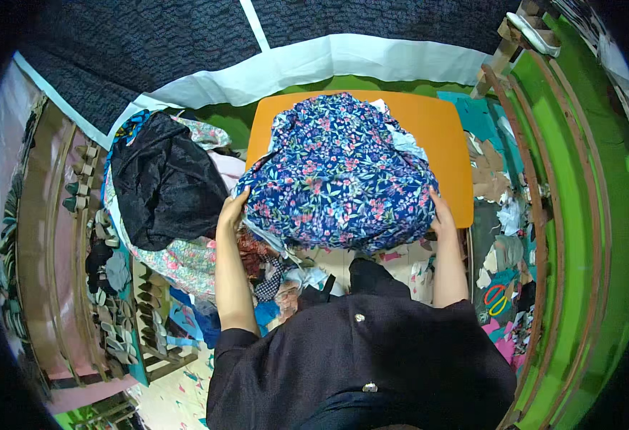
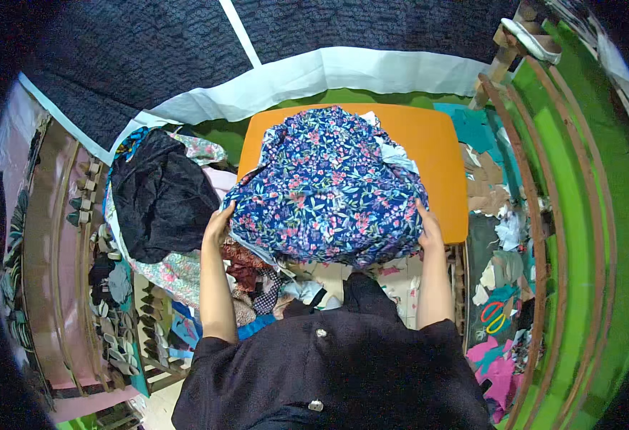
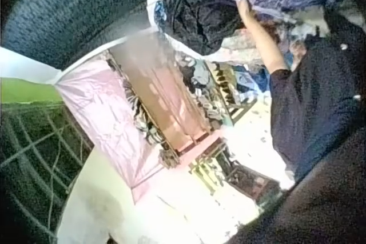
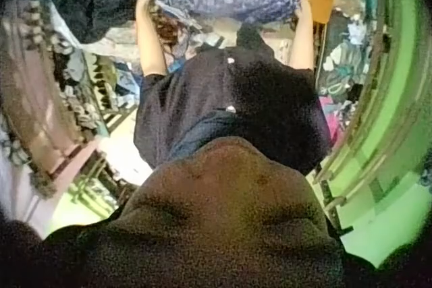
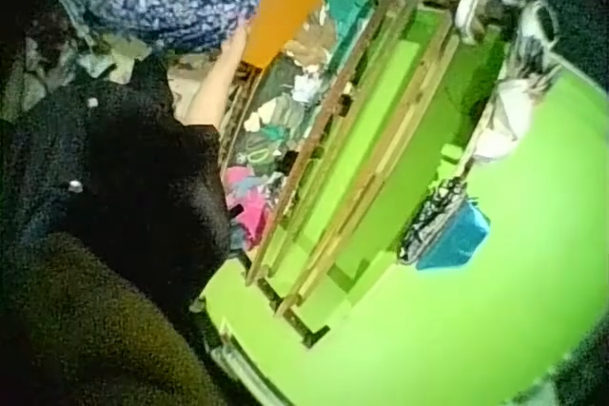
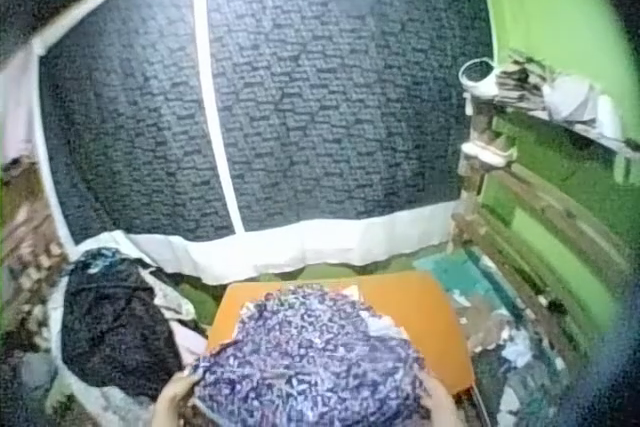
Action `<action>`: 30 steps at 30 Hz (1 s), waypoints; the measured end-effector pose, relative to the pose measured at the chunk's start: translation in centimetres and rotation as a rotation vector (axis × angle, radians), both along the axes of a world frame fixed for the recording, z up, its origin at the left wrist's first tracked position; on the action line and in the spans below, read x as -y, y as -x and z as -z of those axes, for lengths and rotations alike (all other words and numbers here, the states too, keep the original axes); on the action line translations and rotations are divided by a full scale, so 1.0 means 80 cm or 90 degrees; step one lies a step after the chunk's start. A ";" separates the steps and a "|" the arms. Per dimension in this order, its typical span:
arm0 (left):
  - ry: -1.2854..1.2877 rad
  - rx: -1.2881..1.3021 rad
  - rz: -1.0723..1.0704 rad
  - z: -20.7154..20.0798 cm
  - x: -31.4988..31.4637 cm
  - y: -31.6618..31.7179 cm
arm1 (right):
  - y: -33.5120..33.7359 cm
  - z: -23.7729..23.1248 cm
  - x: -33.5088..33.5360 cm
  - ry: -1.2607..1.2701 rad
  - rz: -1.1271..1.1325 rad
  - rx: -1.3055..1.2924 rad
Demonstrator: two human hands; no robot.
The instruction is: Fold various pieces of patterned and plain fabric on a small table.
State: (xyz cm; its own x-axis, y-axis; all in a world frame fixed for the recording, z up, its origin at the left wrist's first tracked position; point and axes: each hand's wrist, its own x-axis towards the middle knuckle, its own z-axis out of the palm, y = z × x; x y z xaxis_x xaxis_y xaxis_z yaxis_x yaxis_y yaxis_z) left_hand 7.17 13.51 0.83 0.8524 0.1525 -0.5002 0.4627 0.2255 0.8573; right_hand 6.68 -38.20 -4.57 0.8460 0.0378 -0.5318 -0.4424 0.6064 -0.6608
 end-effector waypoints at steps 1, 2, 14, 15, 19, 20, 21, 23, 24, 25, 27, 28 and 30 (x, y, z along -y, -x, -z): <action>-0.016 -0.002 0.002 -0.001 -0.003 0.005 | 0.003 -0.003 0.003 -0.026 -0.057 -0.121; -0.016 0.001 0.001 0.000 -0.006 0.006 | 0.007 0.008 0.011 -0.026 -0.058 -0.118; -0.097 0.168 -0.036 -0.098 -0.025 0.033 | 0.091 -0.102 -0.006 0.437 0.004 -0.109; -0.090 0.176 -0.024 -0.112 -0.013 0.031 | 0.086 -0.036 0.037 0.221 0.061 0.181; -0.114 0.193 -0.002 -0.136 -0.001 0.042 | 0.097 -0.124 -0.003 0.065 0.013 0.164; -0.135 0.191 0.009 -0.145 0.002 0.046 | 0.096 -0.135 -0.008 0.113 -0.021 0.176; -0.152 0.239 0.023 -0.129 -0.016 0.034 | 0.093 -0.148 -0.008 0.170 -0.032 0.227; -0.128 0.276 0.048 -0.152 -0.019 0.026 | 0.085 -0.176 -0.008 0.263 -0.026 0.313; -0.092 0.302 0.047 -0.165 -0.020 0.021 | 0.077 -0.189 -0.009 0.297 -0.011 0.352; -0.029 0.275 0.016 -0.183 -0.015 0.014 | 0.067 -0.194 0.001 0.261 0.045 0.386; 0.036 0.305 -0.031 -0.210 -0.021 0.001 | 0.052 -0.227 0.008 0.298 0.156 0.423; 0.094 0.248 0.029 -0.223 -0.035 -0.010 | 0.037 -0.228 0.035 0.285 0.169 0.436; 0.126 0.228 0.005 -0.250 -0.039 -0.022 | 0.027 -0.268 0.041 0.283 0.234 0.480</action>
State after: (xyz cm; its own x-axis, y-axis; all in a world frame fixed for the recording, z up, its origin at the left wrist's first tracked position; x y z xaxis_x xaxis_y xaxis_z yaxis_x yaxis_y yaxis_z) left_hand 8.94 16.66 20.85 0.9788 0.0758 -0.1903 0.1449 0.4005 0.9048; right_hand 4.48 -41.47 16.88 0.8911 -0.3736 0.2576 0.3630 0.2464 -0.8986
